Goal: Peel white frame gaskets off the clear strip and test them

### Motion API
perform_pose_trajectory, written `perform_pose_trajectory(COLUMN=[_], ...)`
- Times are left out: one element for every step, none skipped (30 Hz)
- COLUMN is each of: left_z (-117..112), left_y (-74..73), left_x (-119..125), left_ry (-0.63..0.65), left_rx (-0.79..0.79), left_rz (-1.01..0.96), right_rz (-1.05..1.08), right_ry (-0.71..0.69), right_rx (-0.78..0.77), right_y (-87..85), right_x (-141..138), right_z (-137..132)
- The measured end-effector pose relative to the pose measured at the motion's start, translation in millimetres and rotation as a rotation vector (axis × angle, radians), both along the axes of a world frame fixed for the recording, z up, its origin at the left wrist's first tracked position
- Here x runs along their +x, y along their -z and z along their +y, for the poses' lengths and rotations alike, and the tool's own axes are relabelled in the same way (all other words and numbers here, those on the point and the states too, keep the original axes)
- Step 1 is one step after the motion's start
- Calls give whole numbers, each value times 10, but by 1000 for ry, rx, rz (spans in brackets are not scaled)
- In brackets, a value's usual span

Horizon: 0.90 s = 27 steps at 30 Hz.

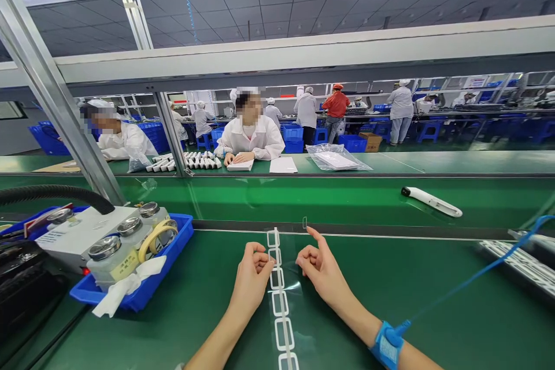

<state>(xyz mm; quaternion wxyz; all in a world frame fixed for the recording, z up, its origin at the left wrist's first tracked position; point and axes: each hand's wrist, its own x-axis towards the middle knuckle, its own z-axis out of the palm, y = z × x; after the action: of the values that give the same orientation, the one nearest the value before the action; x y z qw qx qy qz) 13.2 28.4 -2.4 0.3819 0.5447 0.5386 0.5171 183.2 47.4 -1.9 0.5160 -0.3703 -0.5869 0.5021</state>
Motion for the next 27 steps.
perform_pose_trajectory(left_z=[-3, -7, -11, -15, -19, -23, -27, -31, -35, -39, -41, -43, -44, -44, -42, -38, -33, -27, -18, -7, 6, 23, 43, 64, 85, 106, 124], left_y=[0, -3, -7, -13, -19, -26, -32, -38, -42, -45, -45, -44, -40, -34, -26, -14, 2, 21, 46, 75, 108, 145, 182, 217, 249, 275, 294], left_x=[-8, -14, -19, -23, -24, -23, -22, -21, -20, -21, -23, -27, -33, -40, -48, -56, -64, -72, -81, -92, -103, -117, -132, -149, -167, -184, -200], left_ry=[-15, -26, -31, -30, -28, -27, -26, -24, -18, -10, -1, 8, 12, 13, 13, 11, 10, 7, -1, -9, -20, -27, -32, -37, -35, -28, -22], left_rx=[12, 24, 37, 49, 59, 66, 73, 79, 83, 85, 86, 85, 81, 79, 82, 89, 98, 103, 105, 99, 88, 73, 62, 55, 48, 39, 27], left_rz=[48, 94, 132, 159, 174, 180, 182, 187, 196, 210, 226, 243, 260, 275, 288, 299, 313, 329, 346, 363, 380, 394, 402, 408, 412, 415, 418], right_rz=[4, 8, 11, 11, 10, 6, 2, -1, -3, -2, 0, 1, -2, -12, -40, -83, -135, -190, -241, -288, -327, -365, -413, -468, -529, -595, -664], right_ry=[27, 57, 89, 121, 155, 188, 216, 239, 255, 262, 264, 263, 264, 267, 278, 300, 331, 369, 413, 458, 505, 554, 606, 661, 716, 772, 829], right_rx=[13, 22, 27, 28, 26, 23, 19, 12, 4, -4, -10, -15, -17, -12, 5, 31, 63, 96, 126, 149, 166, 178, 189, 196, 197, 188, 170], right_y=[-7, -12, -16, -17, -17, -14, -11, -6, -2, 3, 7, 10, 13, 15, 15, 14, 11, 3, -9, -26, -50, -79, -113, -151, -190, -228, -264], right_x=[4, 10, 18, 28, 38, 50, 60, 68, 73, 76, 78, 81, 87, 101, 126, 169, 231, 318, 432, 572, 737, 924, 1128, 1341, 1557, 1767, 1964], right_z=[-1, -1, 0, 3, 7, 12, 17, 23, 28, 33, 39, 46, 56, 72, 95, 128, 173, 229, 297, 375, 459, 549, 641, 732, 821, 906, 983])
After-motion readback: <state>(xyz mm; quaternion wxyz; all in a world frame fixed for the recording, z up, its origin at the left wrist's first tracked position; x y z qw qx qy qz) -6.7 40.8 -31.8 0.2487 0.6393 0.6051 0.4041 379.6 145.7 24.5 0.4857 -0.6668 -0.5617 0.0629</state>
